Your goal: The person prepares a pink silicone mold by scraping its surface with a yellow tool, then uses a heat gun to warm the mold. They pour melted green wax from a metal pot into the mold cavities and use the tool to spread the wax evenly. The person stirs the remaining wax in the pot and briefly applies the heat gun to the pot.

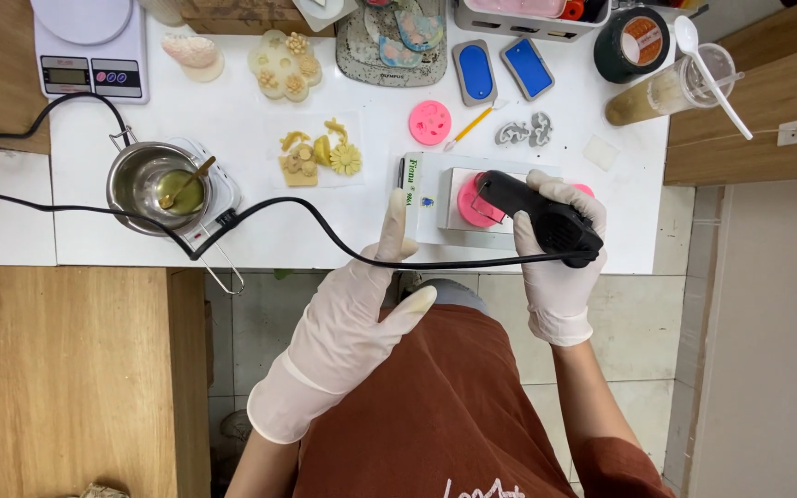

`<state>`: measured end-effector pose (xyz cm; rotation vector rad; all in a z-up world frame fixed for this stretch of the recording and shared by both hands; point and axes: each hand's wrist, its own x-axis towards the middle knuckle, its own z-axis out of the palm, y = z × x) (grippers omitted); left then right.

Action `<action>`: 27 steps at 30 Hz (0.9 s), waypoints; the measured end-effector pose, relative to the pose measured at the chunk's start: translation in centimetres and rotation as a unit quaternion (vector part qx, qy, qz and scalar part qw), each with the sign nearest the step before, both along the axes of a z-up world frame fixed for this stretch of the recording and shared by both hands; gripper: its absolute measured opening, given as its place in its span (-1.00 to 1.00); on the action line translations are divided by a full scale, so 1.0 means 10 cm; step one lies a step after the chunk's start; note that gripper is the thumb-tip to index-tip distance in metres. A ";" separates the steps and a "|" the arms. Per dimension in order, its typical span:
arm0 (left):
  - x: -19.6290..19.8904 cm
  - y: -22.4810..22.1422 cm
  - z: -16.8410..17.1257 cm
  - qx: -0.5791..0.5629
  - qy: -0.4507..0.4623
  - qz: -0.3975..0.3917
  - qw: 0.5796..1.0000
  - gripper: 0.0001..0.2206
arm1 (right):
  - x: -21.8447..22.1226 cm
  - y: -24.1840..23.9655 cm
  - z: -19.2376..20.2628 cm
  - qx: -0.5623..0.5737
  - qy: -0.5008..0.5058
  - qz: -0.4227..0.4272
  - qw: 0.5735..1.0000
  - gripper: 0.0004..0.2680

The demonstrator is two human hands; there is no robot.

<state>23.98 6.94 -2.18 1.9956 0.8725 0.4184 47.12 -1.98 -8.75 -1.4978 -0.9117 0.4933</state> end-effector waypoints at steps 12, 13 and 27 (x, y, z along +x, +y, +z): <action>-0.01 0.13 -0.08 0.018 -0.054 -0.015 0.998 -0.24 | 0.18 0.05 0.06 -0.044 -0.031 0.012 0.998 -0.69; 0.01 0.18 -0.04 0.017 -0.040 -0.022 0.999 -0.25 | 0.21 0.06 0.06 -0.046 -0.039 0.013 0.998 -0.69; 0.05 0.38 -0.38 0.166 -0.055 -0.025 0.984 -0.33 | 0.20 0.15 0.25 -0.081 -0.034 0.009 0.996 -0.70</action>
